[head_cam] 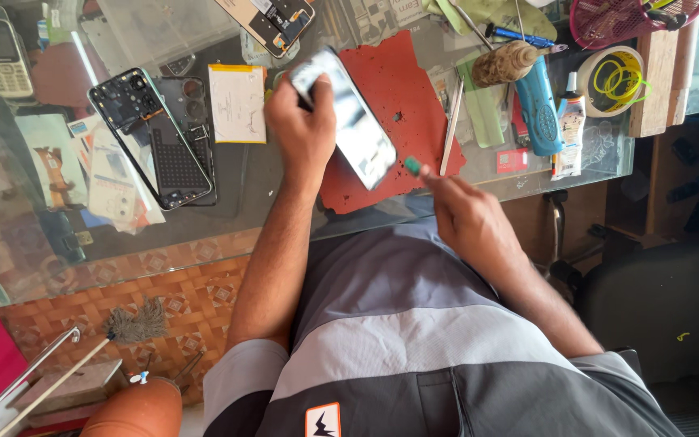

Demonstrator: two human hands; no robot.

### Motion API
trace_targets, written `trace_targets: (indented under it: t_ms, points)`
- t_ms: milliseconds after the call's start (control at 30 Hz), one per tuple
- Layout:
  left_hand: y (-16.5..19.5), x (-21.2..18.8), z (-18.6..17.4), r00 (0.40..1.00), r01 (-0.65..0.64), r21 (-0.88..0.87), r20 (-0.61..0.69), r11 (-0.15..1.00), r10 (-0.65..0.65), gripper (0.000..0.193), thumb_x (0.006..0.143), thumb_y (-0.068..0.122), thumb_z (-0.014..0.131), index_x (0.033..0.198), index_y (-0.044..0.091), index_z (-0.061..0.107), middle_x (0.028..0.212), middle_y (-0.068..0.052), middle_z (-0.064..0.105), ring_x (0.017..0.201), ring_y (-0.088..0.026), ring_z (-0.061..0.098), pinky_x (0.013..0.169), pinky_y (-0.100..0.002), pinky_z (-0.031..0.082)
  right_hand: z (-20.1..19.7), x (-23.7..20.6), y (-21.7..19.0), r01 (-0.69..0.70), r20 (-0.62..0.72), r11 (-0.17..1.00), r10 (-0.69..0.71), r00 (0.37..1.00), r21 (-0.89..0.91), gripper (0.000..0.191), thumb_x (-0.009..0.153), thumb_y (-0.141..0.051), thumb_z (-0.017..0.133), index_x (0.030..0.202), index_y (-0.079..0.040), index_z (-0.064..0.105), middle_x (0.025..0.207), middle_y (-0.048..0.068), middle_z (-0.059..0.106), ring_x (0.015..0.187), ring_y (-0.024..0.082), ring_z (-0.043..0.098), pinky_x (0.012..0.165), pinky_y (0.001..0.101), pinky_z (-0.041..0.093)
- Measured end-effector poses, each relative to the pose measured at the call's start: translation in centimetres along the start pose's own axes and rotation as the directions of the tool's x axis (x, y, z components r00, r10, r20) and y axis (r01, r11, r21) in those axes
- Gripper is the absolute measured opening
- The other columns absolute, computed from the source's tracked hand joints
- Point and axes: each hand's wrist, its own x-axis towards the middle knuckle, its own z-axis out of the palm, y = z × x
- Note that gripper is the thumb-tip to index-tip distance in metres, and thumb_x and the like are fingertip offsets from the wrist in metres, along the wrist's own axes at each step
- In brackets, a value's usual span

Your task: The person uses a toothbrush and tweezers to clean the edges and internal components of a disassembled smartphone. They repeatedly wipe the device's frame and screen area while working at a cluttered glass workbench.

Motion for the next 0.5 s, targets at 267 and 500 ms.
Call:
trace_targets:
  t_ms: [267,500]
  points:
    - [3.9,-2.4,-2.2,0.893,-0.410,0.125,-0.143,0.903,0.426,0.035,0.108,0.005,0.061,0.140,-0.008,0.054,0.148,-0.026,0.051,0.131,-0.031,0.059,0.109,-0.039,0.051,2.0,5.1,1.5,0.010,-0.169,0.987,0.017,0.985,0.160,0.034,0.099,0.005,0.059,0.132,0.002,0.064,0.090,0.020,0.066,0.073,0.032,0.068,0.068,0.0382,0.053]
    - [2.2,-4.9,-0.5,0.923,-0.384,-0.194,-0.087,0.903,0.374,0.047,0.104,0.001,0.058,0.136,0.008,0.024,0.160,-0.038,0.031,0.138,-0.032,0.047,0.115,-0.036,0.045,4.2,6.5,1.9,0.091,-0.154,0.990,-0.074,0.985,0.104,0.034,0.097,0.007,0.057,0.129,0.002,0.063,0.098,0.022,0.068,0.084,0.039,0.070,0.071,0.0442,0.054]
